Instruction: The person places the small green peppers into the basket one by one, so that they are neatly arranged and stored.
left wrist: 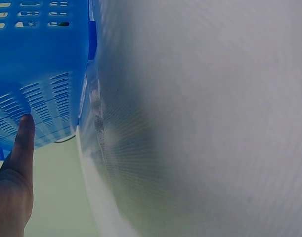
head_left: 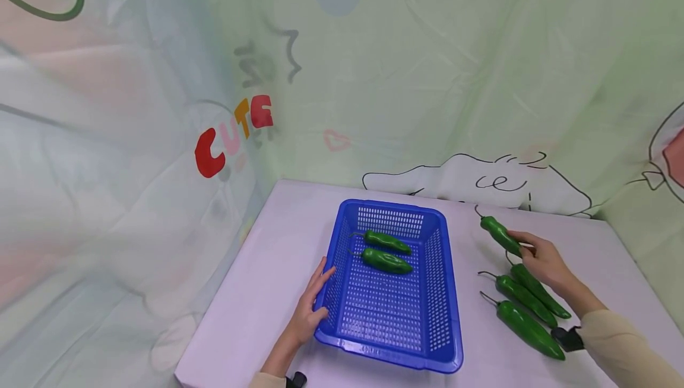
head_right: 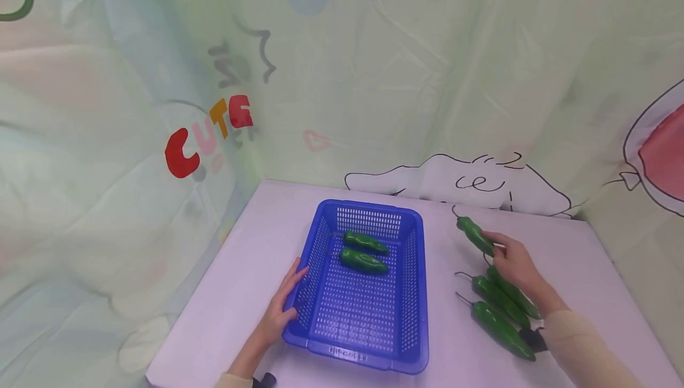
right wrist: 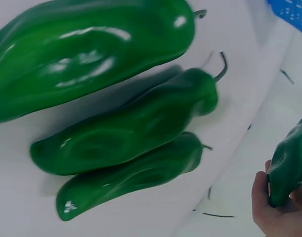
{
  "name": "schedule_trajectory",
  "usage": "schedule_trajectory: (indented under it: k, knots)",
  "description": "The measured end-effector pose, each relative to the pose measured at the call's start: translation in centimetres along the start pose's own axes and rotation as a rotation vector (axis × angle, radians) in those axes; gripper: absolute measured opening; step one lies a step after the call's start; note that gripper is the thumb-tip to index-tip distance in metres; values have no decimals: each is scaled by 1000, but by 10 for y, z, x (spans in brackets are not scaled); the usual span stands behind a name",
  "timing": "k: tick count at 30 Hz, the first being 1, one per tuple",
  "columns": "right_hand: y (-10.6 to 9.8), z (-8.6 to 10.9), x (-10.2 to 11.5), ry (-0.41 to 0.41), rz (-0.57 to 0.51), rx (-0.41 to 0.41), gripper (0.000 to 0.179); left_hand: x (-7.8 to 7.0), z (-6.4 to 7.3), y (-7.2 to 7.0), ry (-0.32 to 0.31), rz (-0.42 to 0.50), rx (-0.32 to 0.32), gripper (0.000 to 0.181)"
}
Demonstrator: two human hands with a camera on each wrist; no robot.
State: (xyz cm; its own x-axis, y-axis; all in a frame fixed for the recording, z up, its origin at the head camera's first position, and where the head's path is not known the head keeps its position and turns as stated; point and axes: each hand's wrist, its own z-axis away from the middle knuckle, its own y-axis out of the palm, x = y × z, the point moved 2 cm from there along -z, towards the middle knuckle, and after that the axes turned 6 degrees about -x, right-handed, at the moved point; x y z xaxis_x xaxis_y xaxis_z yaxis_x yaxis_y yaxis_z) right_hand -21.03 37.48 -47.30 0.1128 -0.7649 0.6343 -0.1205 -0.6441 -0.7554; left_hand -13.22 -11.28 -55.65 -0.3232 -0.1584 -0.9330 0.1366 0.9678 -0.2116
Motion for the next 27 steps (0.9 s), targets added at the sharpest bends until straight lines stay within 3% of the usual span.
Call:
schedule_trajectory:
  k: [17,27]
  knots:
    - [7,-1,59,-142,-40,32,45,-2,0,0,13,-13,-12,84]
    - [14,-4,79,-179,-68,51,45,-3,0,0,31,-5,-16,85]
